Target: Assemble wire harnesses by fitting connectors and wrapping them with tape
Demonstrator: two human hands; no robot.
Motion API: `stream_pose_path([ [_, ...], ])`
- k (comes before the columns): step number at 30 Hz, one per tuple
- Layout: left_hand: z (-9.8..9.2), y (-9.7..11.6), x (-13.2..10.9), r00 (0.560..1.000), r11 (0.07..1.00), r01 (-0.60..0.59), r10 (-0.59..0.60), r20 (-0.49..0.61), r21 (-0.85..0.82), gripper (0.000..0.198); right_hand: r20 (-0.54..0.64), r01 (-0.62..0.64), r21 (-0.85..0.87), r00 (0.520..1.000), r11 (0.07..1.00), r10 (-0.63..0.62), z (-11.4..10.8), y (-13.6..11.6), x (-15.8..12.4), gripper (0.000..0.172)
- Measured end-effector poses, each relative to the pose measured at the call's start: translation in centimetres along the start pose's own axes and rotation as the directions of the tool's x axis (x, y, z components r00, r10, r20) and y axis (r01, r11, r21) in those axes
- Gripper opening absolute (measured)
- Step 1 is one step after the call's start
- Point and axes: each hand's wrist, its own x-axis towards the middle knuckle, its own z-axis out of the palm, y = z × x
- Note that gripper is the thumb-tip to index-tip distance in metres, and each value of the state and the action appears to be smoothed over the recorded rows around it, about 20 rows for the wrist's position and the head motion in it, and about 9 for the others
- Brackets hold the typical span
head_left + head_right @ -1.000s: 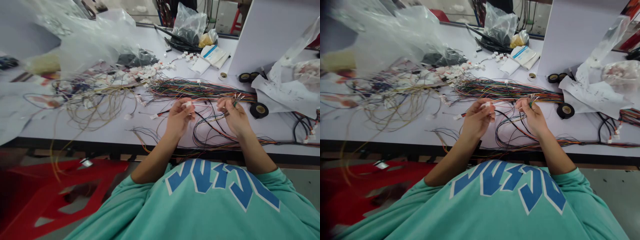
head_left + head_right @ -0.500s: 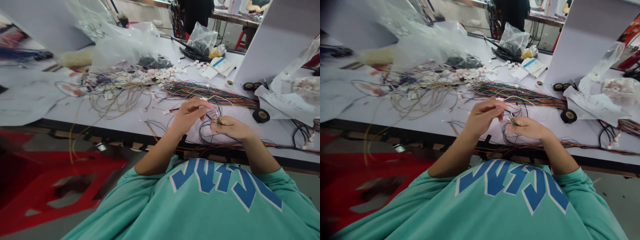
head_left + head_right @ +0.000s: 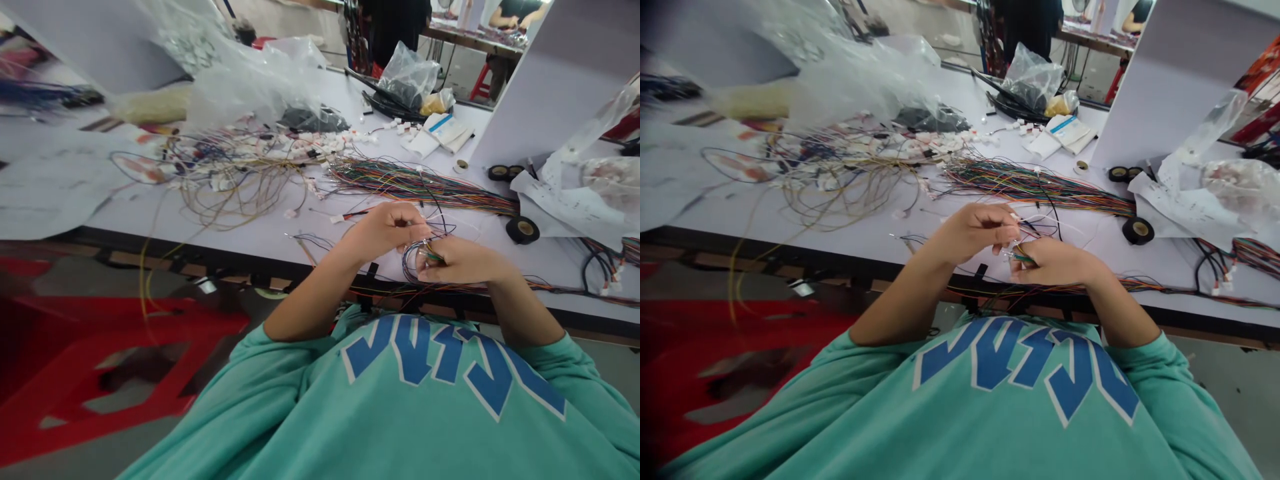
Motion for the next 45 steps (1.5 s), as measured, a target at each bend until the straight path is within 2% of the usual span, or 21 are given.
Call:
stream_pose_path([
  [2, 0.1, -0.5, 0.1, 0.991, 0.974, 0.128, -0.133, -0.012, -0.184, 0.028, -0.249, -0.031, -0.046, 0.968, 0.998, 0.019, 0.7, -0.1, -0.3, 0.007],
  [4, 0.3, -0.8, 0.3, 0.970, 0.913, 0.231, -0.245, 0.000, -0.336, 0.029, -0.471, -0.051, -0.029, 0.882, 0.998, 0.032, 1.4, 0.2, -0.5, 0.009],
  [6, 0.3, -1.0, 0.4, 0.947, 0.845, 0.308, -0.319, 0.050, -0.437, 0.027, -0.598, -0.025, 0.027, 0.800, 0.999, 0.036, 2.1, 0.6, -0.6, 0.011],
  [8, 0.2, -1.2, 0.6, 0.931, 0.787, 0.357, -0.342, 0.126, -0.503, 0.025, -0.656, 0.039, 0.083, 0.755, 0.996, 0.025, 2.5, 1.1, -0.6, 0.011],
  [10, 0.1, -1.5, 0.8, 0.918, 0.742, 0.396, -0.340, 0.205, -0.540, 0.024, -0.661, 0.134, 0.146, 0.751, 0.980, -0.004, 2.6, 1.6, -0.6, 0.013],
  [12, 0.1, -1.8, 0.9, 0.903, 0.715, 0.430, -0.339, 0.265, -0.551, 0.024, -0.635, 0.214, 0.233, 0.772, 0.949, -0.018, 2.5, 2.2, -0.6, 0.020],
  [14, 0.1, -2.1, 0.9, 0.898, 0.711, 0.440, -0.343, 0.276, -0.549, 0.025, -0.614, 0.252, 0.321, 0.789, 0.913, -0.002, 2.4, 2.7, -0.5, 0.028],
  [16, 0.4, -2.1, 0.8, 0.912, 0.730, 0.409, -0.335, 0.235, -0.547, 0.028, -0.620, 0.243, 0.366, 0.783, 0.898, 0.040, 2.3, 3.0, -0.4, 0.034],
  [18, 0.7, -2.0, 0.6, 0.934, 0.758, 0.354, -0.313, 0.171, -0.547, 0.033, -0.653, 0.199, 0.349, 0.753, 0.916, 0.085, 2.4, 3.0, -0.3, 0.035],
  [20, 1.0, -1.8, 0.3, 0.952, 0.780, 0.298, -0.285, 0.112, -0.551, 0.037, -0.704, 0.123, 0.278, 0.701, 0.953, 0.115, 2.5, 2.6, -0.3, 0.031],
  [22, 1.2, -1.6, 0.0, 0.962, 0.775, 0.253, -0.263, 0.068, -0.579, 0.036, -0.753, 0.067, 0.186, 0.650, 0.980, 0.098, 2.7, 2.0, -0.4, 0.024],
  [26, 1.4, -1.9, -0.5, 0.971, 0.696, 0.193, -0.237, 0.033, -0.691, 0.025, -0.822, 0.025, 0.072, 0.568, 0.997, 0.045, 3.2, 1.1, -0.7, 0.013],
  [29, 1.3, -2.2, -0.8, 0.958, 0.621, 0.193, -0.286, 0.010, -0.760, 0.019, -0.854, -0.031, 0.052, 0.516, 0.998, 0.061, 3.4, 0.8, -1.0, 0.013],
  [33, 1.4, -2.2, -1.0, 0.935, 0.522, 0.267, -0.344, 0.086, -0.810, 0.026, -0.853, -0.097, 0.008, 0.519, 0.995, 0.058, 3.7, 0.8, -1.1, 0.010],
  [35, 1.5, -2.0, -1.0, 0.931, 0.498, 0.305, -0.334, 0.145, -0.812, 0.019, -0.855, -0.106, -0.022, 0.517, 0.994, 0.036, 3.8, 0.8, -1.1, 0.009],
  [37, 1.6, -1.8, -1.0, 0.928, 0.501, 0.326, -0.331, 0.170, -0.802, 0.011, -0.859, -0.106, -0.063, 0.512, 0.992, 0.000, 3.8, 1.0, -1.1, 0.009],
  [39, 1.7, -1.9, -1.1, 0.930, 0.521, 0.321, -0.329, 0.160, -0.791, 0.011, -0.853, -0.107, -0.102, 0.521, 0.989, -0.031, 3.9, 1.2, -1.2, 0.009],
  [42, 1.8, -2.1, -1.2, 0.936, 0.521, 0.305, -0.321, 0.148, -0.797, 0.024, -0.833, -0.097, -0.173, 0.546, 0.980, -0.093, 4.0, 1.6, -1.3, 0.010],
  [45, 1.8, -2.1, -1.4, 0.937, 0.513, 0.302, -0.315, 0.151, -0.803, 0.033, -0.813, -0.069, -0.290, 0.544, 0.955, -0.208, 4.2, 1.9, -1.3, 0.011],
])
